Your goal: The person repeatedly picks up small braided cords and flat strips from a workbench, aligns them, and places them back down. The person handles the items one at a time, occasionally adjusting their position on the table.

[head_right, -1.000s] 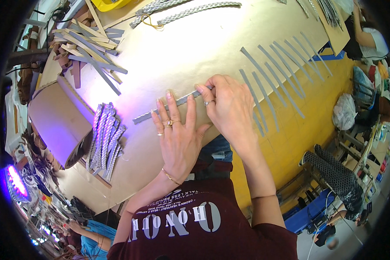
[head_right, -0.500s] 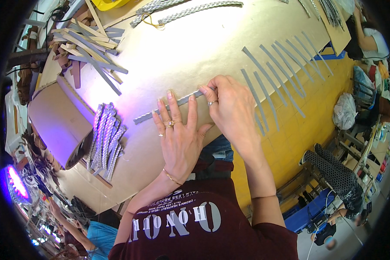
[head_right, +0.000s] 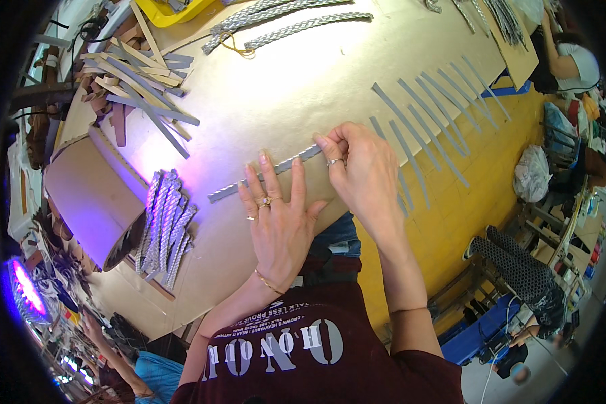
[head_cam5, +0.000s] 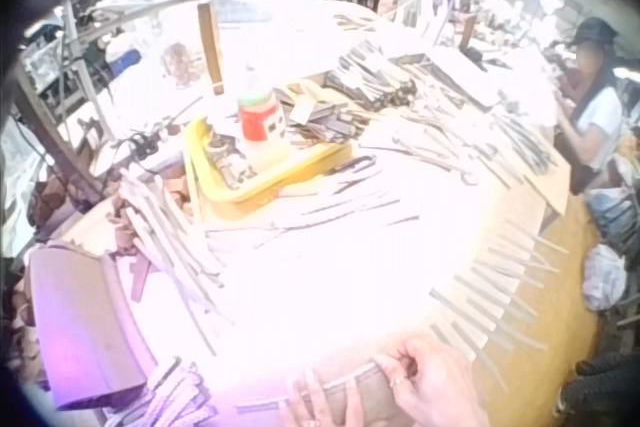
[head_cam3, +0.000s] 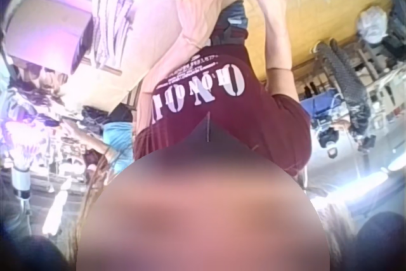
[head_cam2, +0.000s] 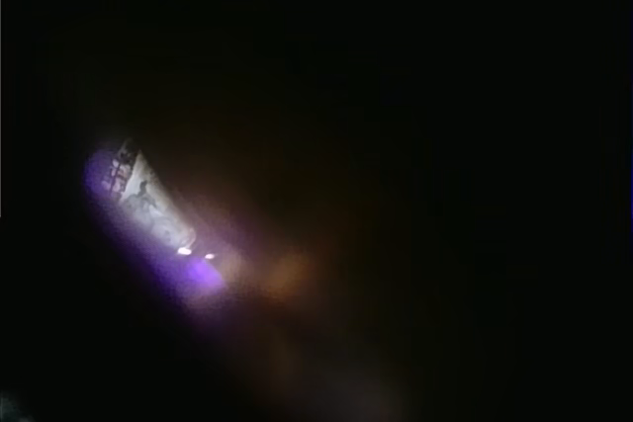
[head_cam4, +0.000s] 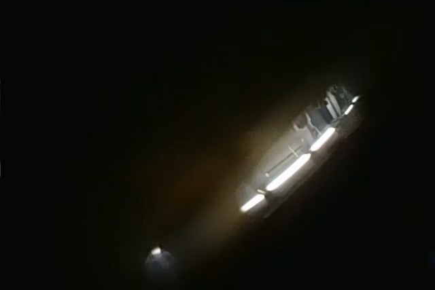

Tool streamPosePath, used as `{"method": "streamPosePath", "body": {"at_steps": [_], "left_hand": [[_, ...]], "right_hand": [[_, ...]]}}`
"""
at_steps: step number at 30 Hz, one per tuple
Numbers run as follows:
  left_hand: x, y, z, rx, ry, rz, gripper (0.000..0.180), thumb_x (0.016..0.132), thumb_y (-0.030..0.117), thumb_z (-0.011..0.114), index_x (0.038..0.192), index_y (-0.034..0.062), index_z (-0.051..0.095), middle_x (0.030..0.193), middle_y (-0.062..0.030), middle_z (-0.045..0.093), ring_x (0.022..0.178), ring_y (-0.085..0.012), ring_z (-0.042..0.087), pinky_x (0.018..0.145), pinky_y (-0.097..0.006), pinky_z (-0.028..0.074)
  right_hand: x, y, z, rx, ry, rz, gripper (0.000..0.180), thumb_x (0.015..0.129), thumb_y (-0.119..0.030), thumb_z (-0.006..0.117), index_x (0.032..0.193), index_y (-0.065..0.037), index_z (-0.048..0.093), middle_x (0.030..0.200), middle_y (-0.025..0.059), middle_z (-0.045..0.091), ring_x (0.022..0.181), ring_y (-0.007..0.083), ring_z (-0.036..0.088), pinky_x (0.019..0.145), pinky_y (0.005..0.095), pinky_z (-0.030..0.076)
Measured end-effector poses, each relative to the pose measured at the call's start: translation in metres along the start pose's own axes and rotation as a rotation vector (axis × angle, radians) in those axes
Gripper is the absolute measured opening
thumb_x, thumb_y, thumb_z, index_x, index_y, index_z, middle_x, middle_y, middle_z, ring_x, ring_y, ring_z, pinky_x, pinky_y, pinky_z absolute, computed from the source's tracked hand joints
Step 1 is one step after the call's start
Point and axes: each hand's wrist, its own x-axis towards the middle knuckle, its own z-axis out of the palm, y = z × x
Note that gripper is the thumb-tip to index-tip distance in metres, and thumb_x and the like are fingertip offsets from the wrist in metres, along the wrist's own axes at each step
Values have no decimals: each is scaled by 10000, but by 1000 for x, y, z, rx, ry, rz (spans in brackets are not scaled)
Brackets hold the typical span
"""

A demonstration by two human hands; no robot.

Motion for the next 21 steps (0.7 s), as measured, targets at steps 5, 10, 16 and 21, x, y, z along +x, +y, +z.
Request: {"method": "streamPosePath", "body": {"at_steps": [5,10,16,21], "left_hand": [[0,0,0,6,-4,-1,711,897,525,601,1490,171,432,1547,-309,275,1424,-506,270,1156,-583,227],[0,-1,0,25,7,4,725,890,542,605,1494,183,427,1551,-292,288,1424,-487,290,1162,-571,225],[-14,-32,-15,-72,-42,-91,776,913,525,583,1523,102,354,1587,-232,261,1476,-415,220,1179,-592,140],[-28,-68,-19,-82,-9,-165,894,911,522,584,1523,-40,256,1605,-211,231,1498,-364,190,1189,-584,103]], "right_hand": [[0,-1,4,-45,40,-16,232,889,-238,715,814,-27,657,659,115,641,616,293,630,585,410,468],[-4,-2,8,-172,94,-21,225,878,-244,723,962,-65,616,790,109,629,740,310,617,663,425,453],[-5,-1,9,-210,128,-45,276,890,-248,707,1097,-133,566,925,88,545,919,281,556,801,417,377],[-9,-3,12,-235,153,-80,228,921,-223,662,1127,-166,583,896,74,540,925,243,554,797,403,356]]}}
